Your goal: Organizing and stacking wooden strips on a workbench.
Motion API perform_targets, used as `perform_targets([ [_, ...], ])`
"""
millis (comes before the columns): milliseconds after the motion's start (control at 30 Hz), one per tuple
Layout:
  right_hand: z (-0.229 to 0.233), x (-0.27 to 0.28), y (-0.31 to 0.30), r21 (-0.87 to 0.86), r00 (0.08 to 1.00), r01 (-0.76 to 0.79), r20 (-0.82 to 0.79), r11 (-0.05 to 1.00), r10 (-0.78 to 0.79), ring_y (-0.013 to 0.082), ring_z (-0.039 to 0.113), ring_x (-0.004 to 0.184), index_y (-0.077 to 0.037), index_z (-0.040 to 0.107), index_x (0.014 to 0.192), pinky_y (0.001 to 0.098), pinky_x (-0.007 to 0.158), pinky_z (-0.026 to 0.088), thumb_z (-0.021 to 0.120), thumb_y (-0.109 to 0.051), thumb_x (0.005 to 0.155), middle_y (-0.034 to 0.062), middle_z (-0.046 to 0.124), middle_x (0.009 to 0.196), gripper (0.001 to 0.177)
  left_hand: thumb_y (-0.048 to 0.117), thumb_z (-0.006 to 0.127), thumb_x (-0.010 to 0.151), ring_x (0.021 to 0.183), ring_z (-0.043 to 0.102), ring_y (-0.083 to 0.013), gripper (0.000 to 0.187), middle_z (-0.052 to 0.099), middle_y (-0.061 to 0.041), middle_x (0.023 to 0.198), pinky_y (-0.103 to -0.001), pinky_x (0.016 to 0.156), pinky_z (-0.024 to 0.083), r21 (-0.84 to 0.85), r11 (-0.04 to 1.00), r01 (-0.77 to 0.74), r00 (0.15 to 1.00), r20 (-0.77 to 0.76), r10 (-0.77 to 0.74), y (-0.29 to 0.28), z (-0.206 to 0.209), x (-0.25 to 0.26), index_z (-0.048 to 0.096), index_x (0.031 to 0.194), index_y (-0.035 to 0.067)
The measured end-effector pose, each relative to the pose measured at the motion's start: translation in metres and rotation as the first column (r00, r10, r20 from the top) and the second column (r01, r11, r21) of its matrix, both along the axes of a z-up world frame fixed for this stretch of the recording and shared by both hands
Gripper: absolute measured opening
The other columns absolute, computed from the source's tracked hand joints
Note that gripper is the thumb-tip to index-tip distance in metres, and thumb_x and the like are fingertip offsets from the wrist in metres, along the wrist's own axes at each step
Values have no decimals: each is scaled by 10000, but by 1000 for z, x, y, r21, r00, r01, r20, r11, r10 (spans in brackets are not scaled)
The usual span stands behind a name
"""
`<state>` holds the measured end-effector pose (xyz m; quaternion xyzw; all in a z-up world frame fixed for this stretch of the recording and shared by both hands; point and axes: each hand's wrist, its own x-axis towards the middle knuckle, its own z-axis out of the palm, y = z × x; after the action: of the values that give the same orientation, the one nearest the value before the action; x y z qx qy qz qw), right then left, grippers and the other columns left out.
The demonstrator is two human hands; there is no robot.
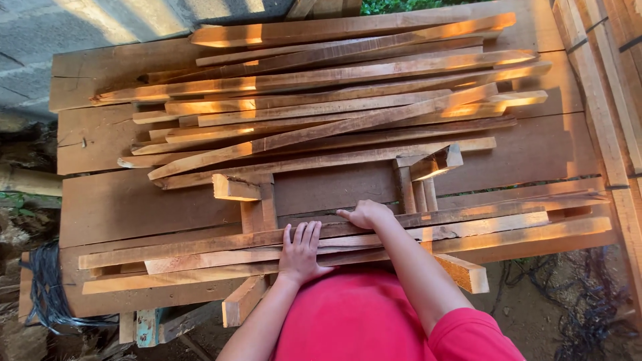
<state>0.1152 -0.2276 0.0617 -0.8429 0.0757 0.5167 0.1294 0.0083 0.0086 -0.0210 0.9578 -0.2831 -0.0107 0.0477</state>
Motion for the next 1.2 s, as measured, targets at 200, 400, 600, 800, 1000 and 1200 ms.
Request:
perform_targets([
  [200,6,-15,-2,-25,930,16,367,1000,-6,379,729,1076,-181,816,941,492,927,564,409,-661,895,184,774,1037,631,884,715,502,1387,412,-290,1337,479,-88,1469,-639,1202,199,-43,999,-6,1000,23,7,-4,10,1,391,1543,111],
  [400,37,-18,10,-66,965,21,264,998,-3,369,680,1211,-45,767,1118,510,1023,519,357,-699,927,223,743,1199,795,873,714,508,1371,425,-278,1310,486,-76,1454,-614,1193,221,-11,1000,-10,999,42,11,-5,12,-3,401,1541,129],
  [600,46,-8,9,7,997,-75,-33,997,75,316,485,1449,-5,610,1391,487,1216,351,199,-686,932,191,556,1509,919,882,694,529,1349,437,-282,1295,487,-83,1440,-603,1169,240,-2,1000,-7,999,47,7,-2,10,-1,395,1542,132],
  [800,-24,-50,-8,124,574,-94,818,988,-48,277,725,912,-172,744,883,405,801,577,595,-505,940,74,725,855,369,873,694,526,1351,441,-271,1290,494,-72,1450,-599,1176,231,-4,1000,-14,1000,18,14,-4,17,2,400,1546,141],
  [1000,-31,-100,-15,38,440,-334,890,942,120,255,563,1264,-204,615,1350,453,1099,381,639,-720,810,41,644,1292,748,891,672,527,1347,435,-272,1293,493,-70,1446,-598,1168,229,-29,1000,-6,999,43,7,-3,10,2,401,1543,140],
  [1200,-24,-103,-9,31,552,-232,827,972,105,209,567,1272,-226,577,1376,418,1100,342,528,-713,919,18,642,1279,670,888,683,519,1350,433,-260,1295,494,-56,1452,-589,1175,226,-22,1000,-22,999,39,23,-5,0,4,401,1547,154],
])
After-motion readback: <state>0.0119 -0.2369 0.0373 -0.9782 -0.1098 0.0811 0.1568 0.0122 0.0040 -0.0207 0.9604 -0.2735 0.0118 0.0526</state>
